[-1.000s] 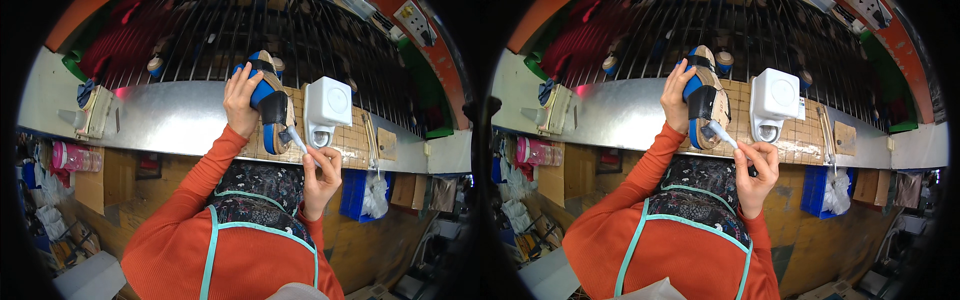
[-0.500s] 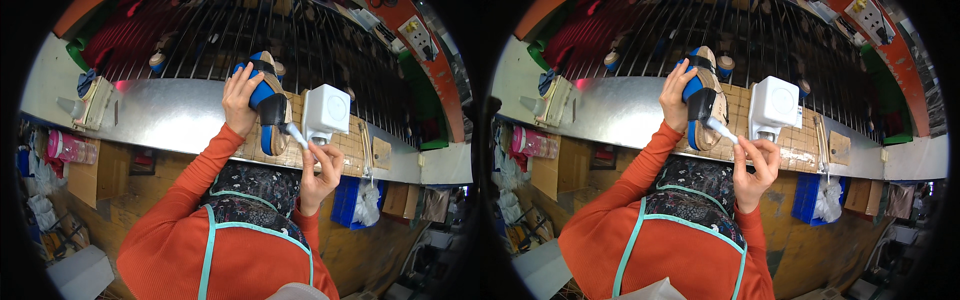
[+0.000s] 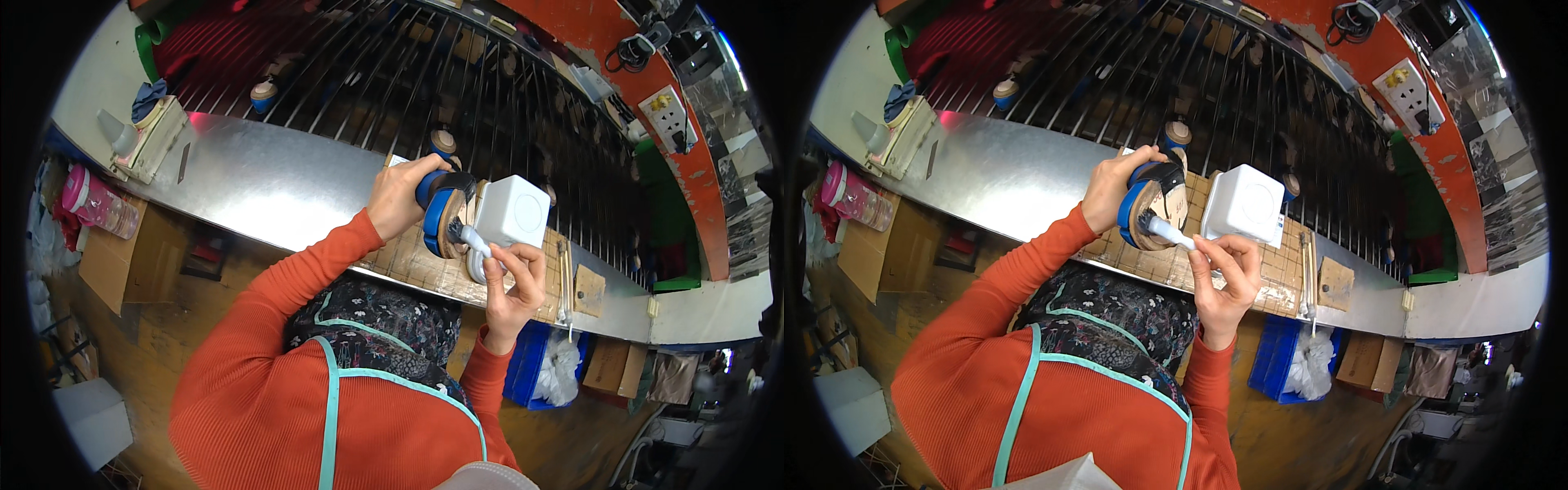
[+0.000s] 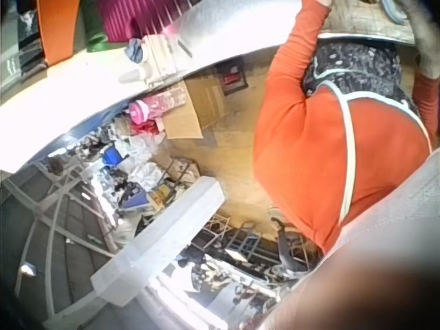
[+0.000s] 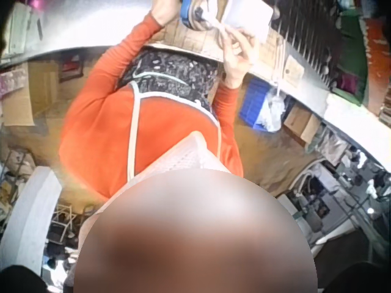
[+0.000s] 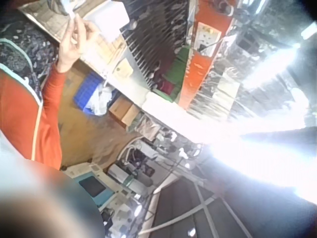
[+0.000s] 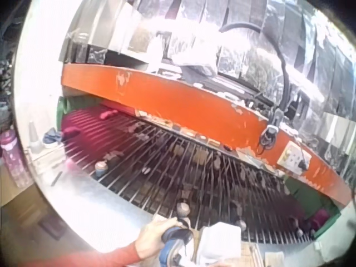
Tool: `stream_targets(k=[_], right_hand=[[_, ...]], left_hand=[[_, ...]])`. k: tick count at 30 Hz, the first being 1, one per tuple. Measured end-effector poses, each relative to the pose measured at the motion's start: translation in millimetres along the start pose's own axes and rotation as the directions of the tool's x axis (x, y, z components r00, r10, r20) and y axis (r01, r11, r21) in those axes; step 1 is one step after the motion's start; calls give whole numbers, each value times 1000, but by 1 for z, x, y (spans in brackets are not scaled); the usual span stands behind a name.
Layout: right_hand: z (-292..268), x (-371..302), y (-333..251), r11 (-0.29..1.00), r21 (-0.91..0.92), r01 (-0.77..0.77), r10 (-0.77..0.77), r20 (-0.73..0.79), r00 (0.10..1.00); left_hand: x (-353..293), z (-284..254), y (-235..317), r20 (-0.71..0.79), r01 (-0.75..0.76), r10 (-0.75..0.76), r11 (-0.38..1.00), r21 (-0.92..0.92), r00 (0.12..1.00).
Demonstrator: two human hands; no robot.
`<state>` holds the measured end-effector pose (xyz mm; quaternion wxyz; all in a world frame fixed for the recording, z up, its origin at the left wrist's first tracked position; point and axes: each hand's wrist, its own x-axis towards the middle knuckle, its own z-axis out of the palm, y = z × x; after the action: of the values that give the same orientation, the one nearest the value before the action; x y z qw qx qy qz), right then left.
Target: The person applies glue to the sole of a blue sandal using a brush, repeatedly dipping the brush into a white container and spreading the adhesive along the sole edges. The person then moves to a nearby machine and pours liquid from the container into a funnel before returning to the workbench.
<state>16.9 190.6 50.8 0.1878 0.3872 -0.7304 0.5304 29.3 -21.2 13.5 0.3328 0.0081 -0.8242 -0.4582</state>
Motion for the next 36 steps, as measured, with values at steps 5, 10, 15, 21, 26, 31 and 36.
stream_targets(k=[5,10,15,21,26,31,36], right_hand=[[-12,21,3,997,-1,83,-83,79,993],[-13,33,3,991,15,133,-134,104,986],[-16,38,4,989,-22,147,-143,126,982],[-21,36,7,990,-56,130,-119,157,980],[-24,30,11,993,-64,103,-91,169,981],[-28,23,17,988,-94,125,-107,174,979],[-33,19,22,987,-105,123,-100,198,975]], left_hand=[[1,-5,0,231,49,-35,997,-56,972],[-1,-8,-1,366,17,12,997,-74,930],[-3,-11,-3,641,212,-169,977,9,749],[-7,-8,-2,831,443,-8,849,-288,556],[-12,-8,1,931,610,-34,764,-210,364],[-16,-4,2,965,649,-32,745,-151,262],[-21,-2,5,984,786,-7,602,-137,177]])
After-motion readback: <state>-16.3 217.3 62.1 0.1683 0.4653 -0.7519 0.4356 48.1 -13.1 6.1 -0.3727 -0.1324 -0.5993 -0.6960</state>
